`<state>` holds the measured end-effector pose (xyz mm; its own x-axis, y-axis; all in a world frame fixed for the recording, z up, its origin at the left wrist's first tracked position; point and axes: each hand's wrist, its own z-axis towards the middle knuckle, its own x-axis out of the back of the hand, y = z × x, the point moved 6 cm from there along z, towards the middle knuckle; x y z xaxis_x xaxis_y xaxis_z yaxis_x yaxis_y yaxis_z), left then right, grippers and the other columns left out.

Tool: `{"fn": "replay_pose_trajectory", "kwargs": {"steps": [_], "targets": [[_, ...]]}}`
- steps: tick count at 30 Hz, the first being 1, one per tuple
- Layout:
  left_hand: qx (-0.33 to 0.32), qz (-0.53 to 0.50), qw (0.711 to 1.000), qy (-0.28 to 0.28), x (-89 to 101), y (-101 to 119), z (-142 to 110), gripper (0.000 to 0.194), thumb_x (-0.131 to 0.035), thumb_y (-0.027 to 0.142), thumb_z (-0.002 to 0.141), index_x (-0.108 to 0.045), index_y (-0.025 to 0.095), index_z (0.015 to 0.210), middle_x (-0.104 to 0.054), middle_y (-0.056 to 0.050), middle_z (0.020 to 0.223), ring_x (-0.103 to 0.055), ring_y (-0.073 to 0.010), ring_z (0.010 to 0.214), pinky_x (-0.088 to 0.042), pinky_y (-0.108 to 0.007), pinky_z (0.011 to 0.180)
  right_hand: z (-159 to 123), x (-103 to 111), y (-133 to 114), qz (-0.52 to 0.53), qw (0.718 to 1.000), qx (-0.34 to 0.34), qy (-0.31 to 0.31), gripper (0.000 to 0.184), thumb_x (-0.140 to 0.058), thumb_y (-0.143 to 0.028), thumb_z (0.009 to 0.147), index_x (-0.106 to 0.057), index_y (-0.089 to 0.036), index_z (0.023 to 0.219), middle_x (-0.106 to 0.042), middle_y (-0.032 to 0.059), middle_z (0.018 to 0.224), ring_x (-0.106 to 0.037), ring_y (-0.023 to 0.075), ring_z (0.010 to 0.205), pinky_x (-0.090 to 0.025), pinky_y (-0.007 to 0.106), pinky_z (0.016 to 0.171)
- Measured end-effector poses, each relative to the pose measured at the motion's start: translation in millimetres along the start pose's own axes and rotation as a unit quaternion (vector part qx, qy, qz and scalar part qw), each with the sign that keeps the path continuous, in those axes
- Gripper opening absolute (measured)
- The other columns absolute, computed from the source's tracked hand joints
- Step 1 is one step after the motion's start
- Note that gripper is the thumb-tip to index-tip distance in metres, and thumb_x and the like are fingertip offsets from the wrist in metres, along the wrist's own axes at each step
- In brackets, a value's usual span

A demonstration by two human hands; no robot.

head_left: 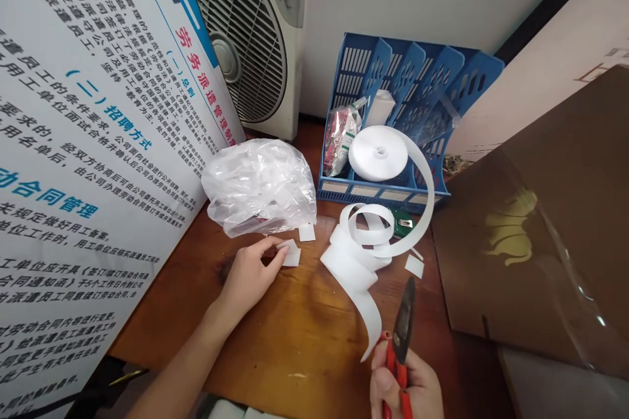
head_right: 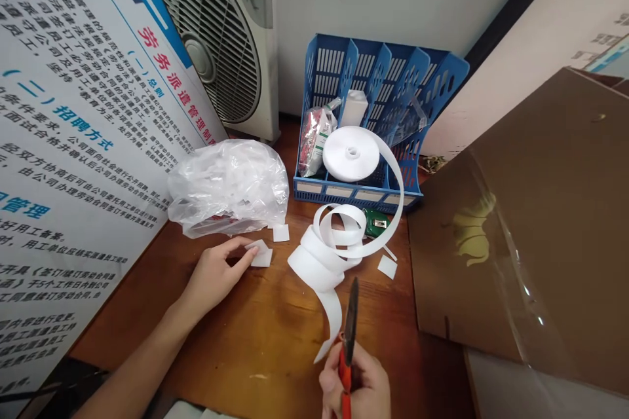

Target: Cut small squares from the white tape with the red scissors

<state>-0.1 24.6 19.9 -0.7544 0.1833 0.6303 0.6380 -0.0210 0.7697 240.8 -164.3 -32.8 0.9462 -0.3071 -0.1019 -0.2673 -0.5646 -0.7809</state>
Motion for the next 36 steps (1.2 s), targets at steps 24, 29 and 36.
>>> {"fn": "replay_pose_trajectory", "kwargs": {"steps": [24,29,36], "targets": [[-0.068,-0.055,0.977,-0.192,-9.8,65.4,-30.2,0.024,-0.053,0.031,0.100,-0.069,0.022,0.085,-0.064,-0.008,0.125,-0.063,-0.0241,0.115,-0.046,-0.036,0.102,20.0,-17.6,1.0,0.030,0.997,0.044,0.049,0.052,-0.074,-0.063,0.079,-0.054,-0.015,0.085,-0.049,-0.0039,0.053,-0.047,0.0065,0.041,-0.038,0.017,0.044],[-0.003,-0.136,0.950,-0.279,-33.9,79.5,-57.8,0.013,-0.064,0.027,0.092,-0.076,0.026,0.089,-0.047,-0.003,0.155,-0.048,-0.0304,0.140,-0.038,-0.040,0.115,26.8,-27.4,5.5,0.030,0.998,0.038,0.037,0.058,-0.075,-0.068,0.074,-0.054,-0.014,0.082,-0.050,-0.0027,0.051,-0.045,0.0065,0.039,-0.038,0.017,0.041],[0.034,-0.172,0.947,-0.269,-64.3,73.2,-46.4,0.026,-0.059,0.033,0.097,-0.075,0.018,0.084,-0.072,-0.007,0.086,-0.065,-0.0226,0.083,-0.049,-0.031,0.079,20.1,-29.7,-6.7,0.056,0.992,0.045,0.101,0.061,-0.076,-0.069,0.073,-0.053,-0.013,0.082,-0.048,-0.0042,0.049,-0.041,0.0029,0.038,-0.033,0.012,0.041]]}}
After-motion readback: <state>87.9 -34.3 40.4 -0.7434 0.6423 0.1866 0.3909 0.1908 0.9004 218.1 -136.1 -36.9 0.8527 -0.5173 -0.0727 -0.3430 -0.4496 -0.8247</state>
